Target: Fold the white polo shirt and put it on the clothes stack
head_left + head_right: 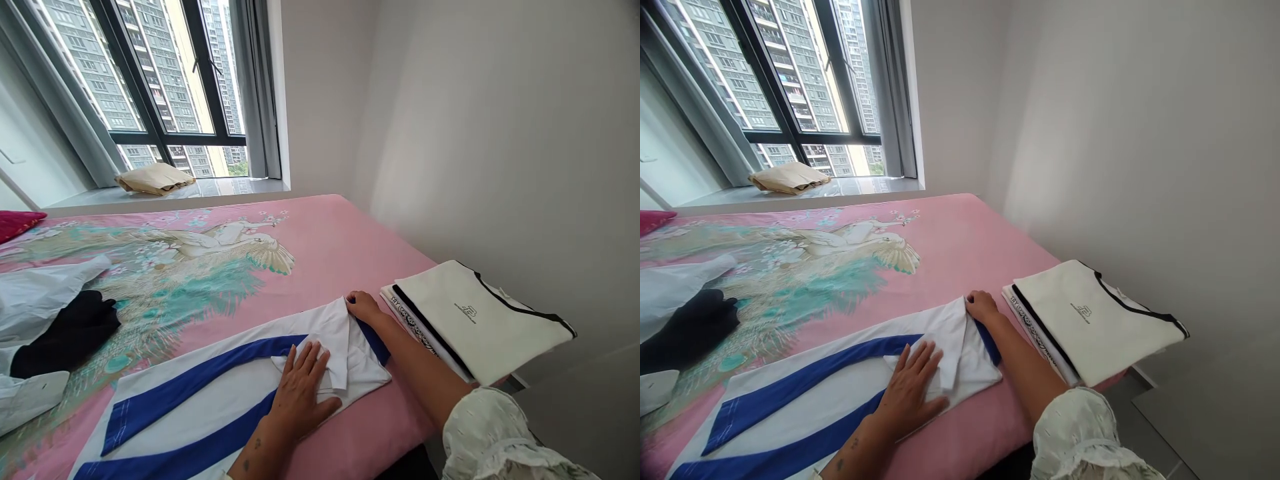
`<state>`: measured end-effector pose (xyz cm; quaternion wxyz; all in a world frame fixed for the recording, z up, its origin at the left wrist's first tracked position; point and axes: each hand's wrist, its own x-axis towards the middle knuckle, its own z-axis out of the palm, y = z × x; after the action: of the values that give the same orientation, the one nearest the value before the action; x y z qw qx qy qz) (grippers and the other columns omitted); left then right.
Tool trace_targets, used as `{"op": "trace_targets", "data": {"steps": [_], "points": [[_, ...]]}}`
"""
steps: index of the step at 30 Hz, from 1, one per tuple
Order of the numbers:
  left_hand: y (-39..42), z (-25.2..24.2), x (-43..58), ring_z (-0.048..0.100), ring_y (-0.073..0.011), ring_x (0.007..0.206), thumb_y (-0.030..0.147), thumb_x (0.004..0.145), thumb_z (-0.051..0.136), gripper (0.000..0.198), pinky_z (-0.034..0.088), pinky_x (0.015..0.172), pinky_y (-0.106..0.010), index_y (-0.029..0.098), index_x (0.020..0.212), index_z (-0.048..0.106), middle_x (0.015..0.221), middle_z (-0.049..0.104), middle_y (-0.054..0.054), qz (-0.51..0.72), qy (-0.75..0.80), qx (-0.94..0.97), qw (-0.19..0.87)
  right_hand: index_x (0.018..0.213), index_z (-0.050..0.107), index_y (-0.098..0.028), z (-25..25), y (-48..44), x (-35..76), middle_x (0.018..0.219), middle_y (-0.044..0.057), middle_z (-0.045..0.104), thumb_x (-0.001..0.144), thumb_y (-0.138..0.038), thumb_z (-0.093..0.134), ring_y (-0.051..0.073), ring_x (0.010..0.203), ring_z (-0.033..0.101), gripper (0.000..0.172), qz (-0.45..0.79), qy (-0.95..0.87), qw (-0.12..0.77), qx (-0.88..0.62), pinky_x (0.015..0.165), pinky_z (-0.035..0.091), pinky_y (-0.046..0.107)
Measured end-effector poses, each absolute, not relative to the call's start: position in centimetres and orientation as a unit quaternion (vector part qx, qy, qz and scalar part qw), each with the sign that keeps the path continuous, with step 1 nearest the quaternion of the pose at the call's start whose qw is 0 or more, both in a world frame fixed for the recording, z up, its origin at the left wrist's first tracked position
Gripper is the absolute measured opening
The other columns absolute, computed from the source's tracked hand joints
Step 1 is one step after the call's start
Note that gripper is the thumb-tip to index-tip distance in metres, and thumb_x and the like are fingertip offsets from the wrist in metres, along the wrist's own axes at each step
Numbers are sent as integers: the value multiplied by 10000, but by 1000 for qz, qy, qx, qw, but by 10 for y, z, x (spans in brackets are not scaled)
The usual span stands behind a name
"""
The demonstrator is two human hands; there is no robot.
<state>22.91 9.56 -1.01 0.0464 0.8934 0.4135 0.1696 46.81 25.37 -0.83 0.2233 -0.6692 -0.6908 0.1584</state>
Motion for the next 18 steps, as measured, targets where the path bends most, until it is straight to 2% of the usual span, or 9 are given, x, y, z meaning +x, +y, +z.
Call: {"op": "trace_targets", "data": {"steps": [3,5,7,9,10,13,18], "points": [[93,-16,228,345,-313,1312,491,783,537,740,190,1090,-580,165,1394,277,1409,402,-172,213,433,875,35,888,645,-187,-8,255,468,846,50,668,801,-297,471,153,758,606,223,153,-690,250,-662,679,467,257],[92,-15,229,371,-312,1290,431,760,569,682,219,1082,-580,129,1326,338,1359,442,-190,248,455,854,30,1021,599,-173,-4,246,467,954,68,650,806,-218,400,159,851,599,296,137,-694,274,-651,742,479,280],[89,-11,230,425,-296,1234,345,742,575,508,246,1078,-568,141,1184,430,1264,500,-175,275,467,840,39,1065,567,-181,2,230,466,1062,71,614,761,-145,398,171,989,558,350,118,-712,291,-628,845,461,312],[86,-4,229,496,-259,1132,219,722,541,318,254,1081,-553,186,1031,472,1132,552,-123,285,462,838,55,1030,579,-212,7,210,465,1129,46,580,682,-74,440,174,1114,484,400,104,-745,292,-591,959,396,333],[84,0,229,522,-240,1077,156,702,513,284,251,1084,-550,206,979,477,1071,566,-94,281,455,843,62,1011,589,-225,8,200,465,1158,37,564,649,-41,453,178,1161,445,429,92,-771,283,-564,1004,354,345],[81,11,227,543,-218,1007,31,615,441,392,265,1078,-537,231,947,495,1006,579,-56,249,435,862,76,1012,610,-243,8,180,466,1235,44,512,655,1,469,203,1234,363,455,29,-842,236,-484,1059,274,397],[82,25,225,525,-220,992,-20,596,408,473,357,1003,-475,229,985,513,1065,570,-66,167,415,892,66,948,650,-241,5,182,471,1151,65,545,845,-154,473,207,1186,387,223,-33,-850,236,-469,1023,317,391]]}}
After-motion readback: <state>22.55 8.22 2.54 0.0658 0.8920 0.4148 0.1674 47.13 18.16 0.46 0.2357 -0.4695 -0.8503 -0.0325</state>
